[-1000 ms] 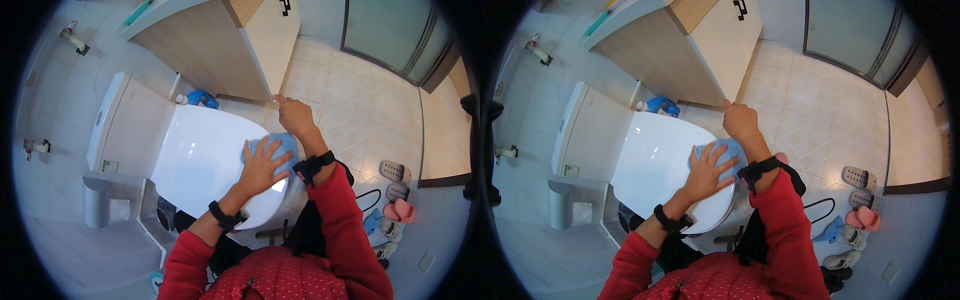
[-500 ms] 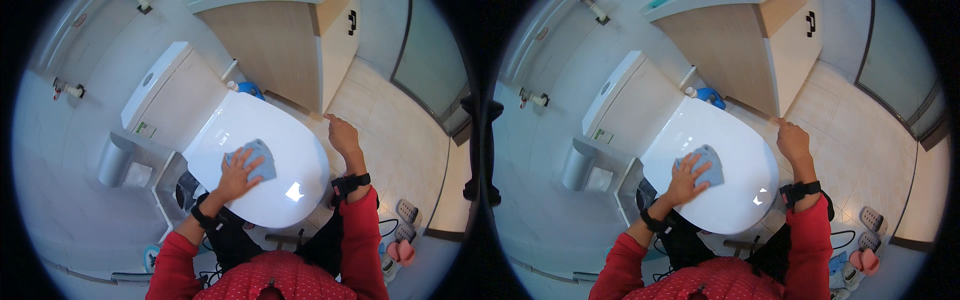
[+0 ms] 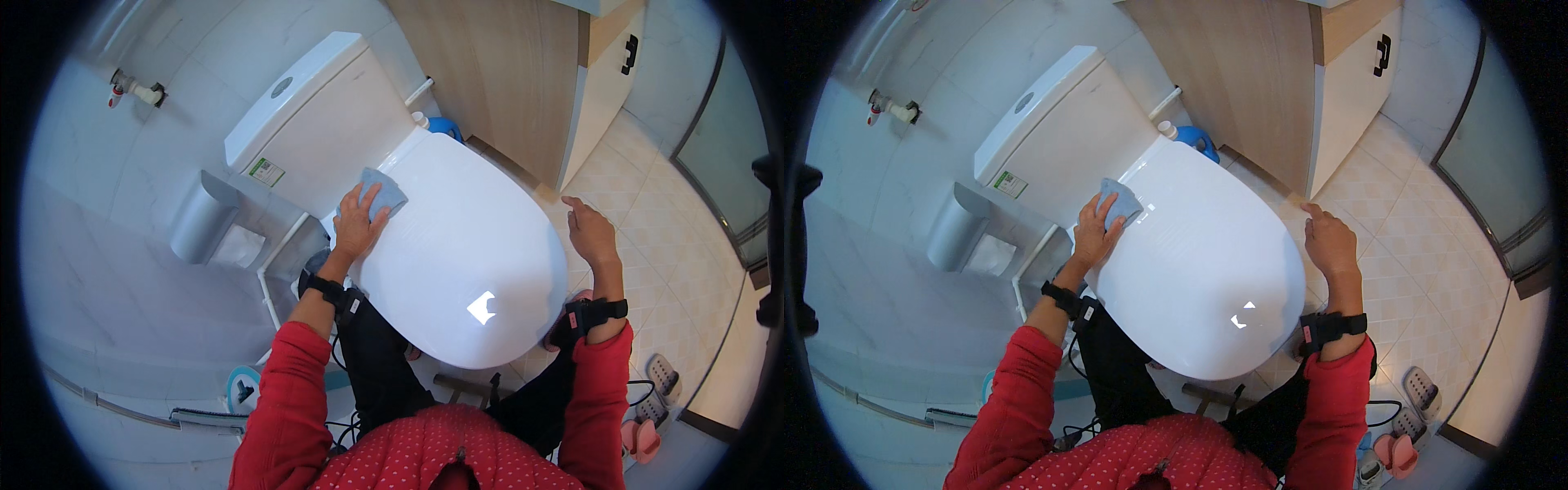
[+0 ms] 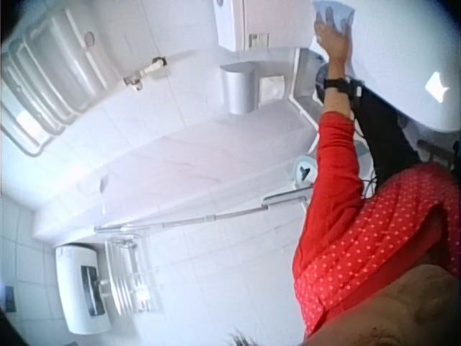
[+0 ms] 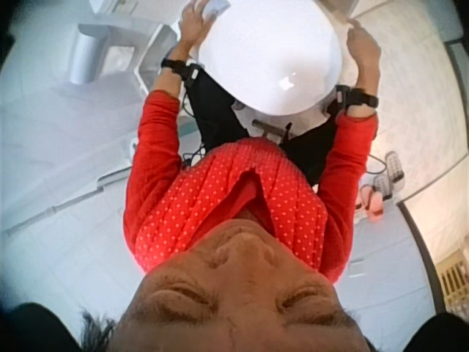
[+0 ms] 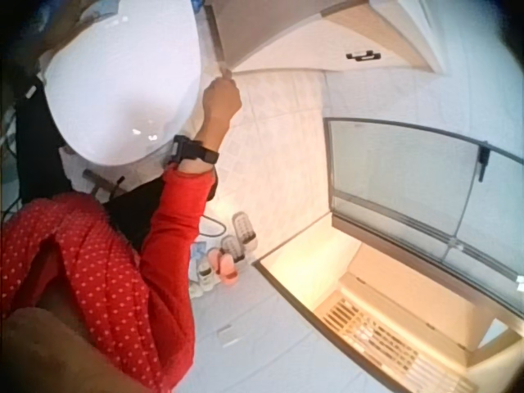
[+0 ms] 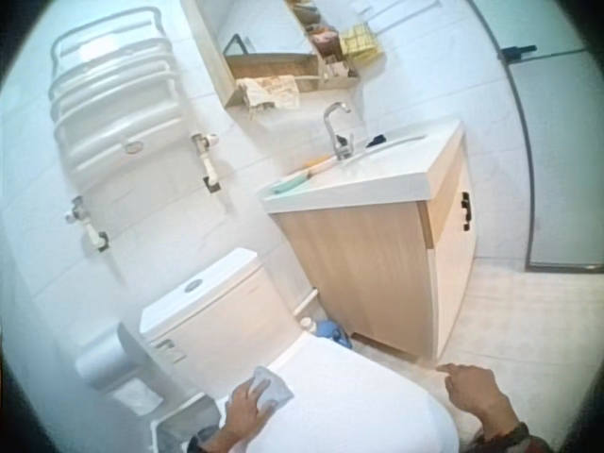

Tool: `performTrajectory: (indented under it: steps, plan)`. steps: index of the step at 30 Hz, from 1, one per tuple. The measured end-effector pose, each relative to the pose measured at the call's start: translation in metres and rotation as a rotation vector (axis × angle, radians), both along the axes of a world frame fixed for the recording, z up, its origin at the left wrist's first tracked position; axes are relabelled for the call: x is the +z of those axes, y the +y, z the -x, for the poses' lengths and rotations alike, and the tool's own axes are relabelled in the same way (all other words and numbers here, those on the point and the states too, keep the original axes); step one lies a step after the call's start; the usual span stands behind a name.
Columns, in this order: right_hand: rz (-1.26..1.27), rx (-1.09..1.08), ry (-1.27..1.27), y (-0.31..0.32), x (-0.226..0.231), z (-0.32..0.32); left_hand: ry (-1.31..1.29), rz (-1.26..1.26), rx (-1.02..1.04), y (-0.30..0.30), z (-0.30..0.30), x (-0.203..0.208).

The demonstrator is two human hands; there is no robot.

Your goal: The person wipes the closed toilet seat and lid with a blue cloth, then briefly lifts the lid to wipe the underside before closing it again and continuing to wipe the top surface.

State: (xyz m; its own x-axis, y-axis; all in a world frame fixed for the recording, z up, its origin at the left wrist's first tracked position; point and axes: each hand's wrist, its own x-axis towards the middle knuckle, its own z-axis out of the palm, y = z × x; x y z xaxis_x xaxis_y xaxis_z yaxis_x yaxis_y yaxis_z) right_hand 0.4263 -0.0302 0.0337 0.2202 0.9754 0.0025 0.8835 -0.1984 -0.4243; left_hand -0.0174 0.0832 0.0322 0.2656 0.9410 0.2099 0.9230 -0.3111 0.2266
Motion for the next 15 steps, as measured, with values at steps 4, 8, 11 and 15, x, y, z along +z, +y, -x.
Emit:
performTrajectory:
  steps: [4,8,11,15]
  plan:
    - [-0.012,0.019,0.024,-0.004,0.001,0.000,-0.046,-0.078,0.046,-0.020,0.007,-0.006]
    - [-0.008,0.046,0.035,-0.007,0.000,0.000,-0.005,-0.120,0.113,-0.044,0.012,-0.014]
    - [0.001,0.063,0.043,-0.008,-0.002,0.000,-0.077,-0.172,0.114,-0.061,0.011,-0.020]
    - [-0.035,0.090,0.050,-0.007,-0.005,0.001,-0.101,-0.179,0.115,-0.093,0.008,-0.025]
